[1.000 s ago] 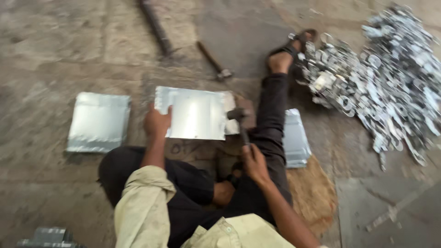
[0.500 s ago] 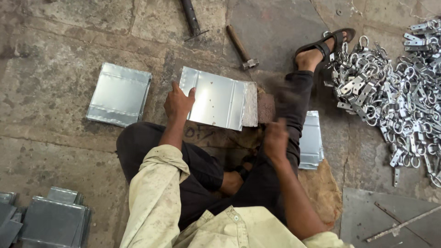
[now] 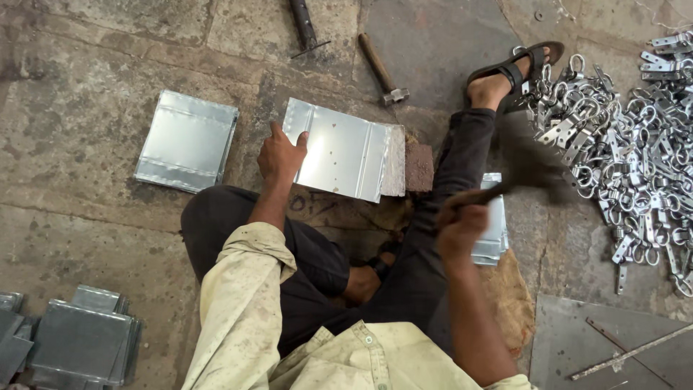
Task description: The person shapes metal sheets by holding them against a brick and striking them with a hammer to create folds.
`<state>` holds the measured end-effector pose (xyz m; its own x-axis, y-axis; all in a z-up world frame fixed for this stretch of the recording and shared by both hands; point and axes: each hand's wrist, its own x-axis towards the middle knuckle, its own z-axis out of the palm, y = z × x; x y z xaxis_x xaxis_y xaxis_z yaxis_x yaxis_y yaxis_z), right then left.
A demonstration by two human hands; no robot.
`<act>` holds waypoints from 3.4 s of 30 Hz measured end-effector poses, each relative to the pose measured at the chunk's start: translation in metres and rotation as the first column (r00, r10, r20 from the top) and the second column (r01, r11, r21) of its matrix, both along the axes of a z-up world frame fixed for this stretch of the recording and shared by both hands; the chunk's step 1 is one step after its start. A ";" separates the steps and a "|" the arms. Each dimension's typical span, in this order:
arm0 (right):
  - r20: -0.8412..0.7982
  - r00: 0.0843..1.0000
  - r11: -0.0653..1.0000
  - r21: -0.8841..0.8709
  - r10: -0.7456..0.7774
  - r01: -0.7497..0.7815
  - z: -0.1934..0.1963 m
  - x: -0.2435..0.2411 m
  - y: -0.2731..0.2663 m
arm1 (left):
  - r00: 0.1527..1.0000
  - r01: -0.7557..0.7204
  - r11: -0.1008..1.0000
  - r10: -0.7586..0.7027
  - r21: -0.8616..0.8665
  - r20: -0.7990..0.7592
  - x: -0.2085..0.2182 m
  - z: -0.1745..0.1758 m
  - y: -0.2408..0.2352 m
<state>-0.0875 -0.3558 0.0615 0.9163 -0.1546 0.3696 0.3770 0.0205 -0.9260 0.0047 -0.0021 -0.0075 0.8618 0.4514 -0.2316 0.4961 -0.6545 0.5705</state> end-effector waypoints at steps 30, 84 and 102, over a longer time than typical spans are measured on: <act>-0.272 0.951 0.985 0.126 0.147 -0.116 0.063 -0.035 -0.028 | 1.000 -0.023 1.000 0.024 0.016 -0.004 0.000 -0.005 -0.001; -0.120 0.983 0.990 0.036 0.140 -0.136 -0.005 -0.077 -0.017 | 0.989 -0.131 0.991 0.132 -0.013 0.073 0.004 -0.012 0.003; -0.582 0.798 0.793 -0.556 -0.156 -0.250 -0.049 0.007 -0.008 | 0.993 -0.071 0.997 0.069 0.018 0.095 0.003 -0.012 0.005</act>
<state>-0.0800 -0.3637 0.0129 0.9726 -0.0478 -0.2277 -0.2116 -0.5881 -0.7806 0.0082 0.0033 -0.0198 0.8456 0.5149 -0.1409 0.4857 -0.6326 0.6033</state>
